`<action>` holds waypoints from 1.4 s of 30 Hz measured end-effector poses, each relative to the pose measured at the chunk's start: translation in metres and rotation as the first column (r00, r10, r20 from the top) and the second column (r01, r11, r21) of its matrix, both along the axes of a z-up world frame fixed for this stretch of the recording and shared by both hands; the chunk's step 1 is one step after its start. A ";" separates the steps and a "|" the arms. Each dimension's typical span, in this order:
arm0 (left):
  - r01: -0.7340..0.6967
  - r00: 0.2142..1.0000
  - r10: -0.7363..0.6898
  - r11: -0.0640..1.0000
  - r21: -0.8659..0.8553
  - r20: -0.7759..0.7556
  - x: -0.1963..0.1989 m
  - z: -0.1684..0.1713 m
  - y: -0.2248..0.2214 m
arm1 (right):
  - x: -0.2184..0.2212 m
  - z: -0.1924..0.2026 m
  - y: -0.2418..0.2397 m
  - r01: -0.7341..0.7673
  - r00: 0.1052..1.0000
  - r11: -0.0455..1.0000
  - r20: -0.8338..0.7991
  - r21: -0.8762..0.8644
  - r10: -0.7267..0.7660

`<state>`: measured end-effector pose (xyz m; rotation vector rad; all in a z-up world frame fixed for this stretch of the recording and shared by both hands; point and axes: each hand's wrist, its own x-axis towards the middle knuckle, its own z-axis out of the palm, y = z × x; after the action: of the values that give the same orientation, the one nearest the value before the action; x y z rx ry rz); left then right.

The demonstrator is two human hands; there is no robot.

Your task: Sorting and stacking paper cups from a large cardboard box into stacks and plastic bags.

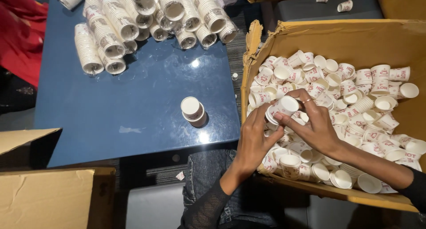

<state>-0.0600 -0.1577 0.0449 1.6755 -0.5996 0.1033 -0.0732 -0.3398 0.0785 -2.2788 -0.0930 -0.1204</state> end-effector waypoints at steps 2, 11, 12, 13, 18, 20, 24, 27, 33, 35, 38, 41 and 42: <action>-0.019 0.999 0.020 1.000 0.017 -0.049 -0.001 0.001 -0.003 | -0.003 -0.008 -0.006 -0.004 0.998 1.000 0.060 0.023 0.002; -0.509 0.821 0.477 0.860 0.023 0.314 0.009 -0.021 0.080 | 0.007 0.021 -0.019 -0.112 0.969 0.928 0.244 0.355 0.024; -0.615 0.742 0.571 0.788 0.018 0.351 0.013 -0.013 0.095 | 0.009 0.017 -0.018 -0.173 0.967 0.931 0.237 0.321 0.098; -0.616 0.741 0.571 0.787 0.021 0.353 0.016 -0.006 0.104 | 0.009 0.018 -0.009 -0.174 0.967 0.930 0.237 0.324 0.098; -0.570 0.806 0.534 0.816 0.093 0.256 0.029 0.001 0.126 | 0.010 0.019 0.022 -0.247 0.942 0.969 0.232 -0.011 0.243; -0.550 0.824 0.526 0.832 0.075 0.209 0.029 -0.007 0.123 | 0.018 0.025 0.036 -0.299 0.923 0.954 0.264 0.030 0.281; -0.571 0.818 0.570 0.821 -0.004 0.079 0.032 -0.023 0.119 | 0.041 0.031 0.066 -0.432 0.805 0.896 0.404 -0.105 0.435; -0.531 0.845 0.526 0.847 0.034 0.094 0.037 -0.033 0.120 | 0.058 0.045 0.103 -0.465 0.735 0.861 0.454 -0.204 0.504; -0.457 0.889 0.457 0.889 -0.001 0.029 0.035 -0.035 0.122 | 0.087 0.005 0.138 -0.508 0.667 0.803 0.448 -0.311 0.596; -0.459 0.888 0.459 0.888 0.012 -0.004 0.036 -0.044 0.125 | 0.091 -0.003 0.139 -0.526 0.719 0.802 0.354 -0.284 0.598; -0.445 0.895 0.446 0.895 0.024 -0.026 0.037 -0.056 0.131 | 0.094 -0.002 0.124 -0.544 0.739 0.800 0.307 -0.253 0.600; -0.453 0.891 0.453 0.889 0.074 0.013 0.036 -0.061 0.134 | 0.091 0.010 0.076 -0.509 0.743 0.806 0.318 -0.302 0.589; -0.492 0.870 0.490 0.862 0.121 0.051 0.036 -0.061 0.134 | 0.091 0.017 0.056 -0.486 0.759 0.800 0.283 -0.352 0.586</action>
<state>-0.0237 -0.0240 -0.0158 1.9280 -0.1786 0.4579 0.0178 -0.2833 0.0950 -2.3567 -1.0281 -0.2542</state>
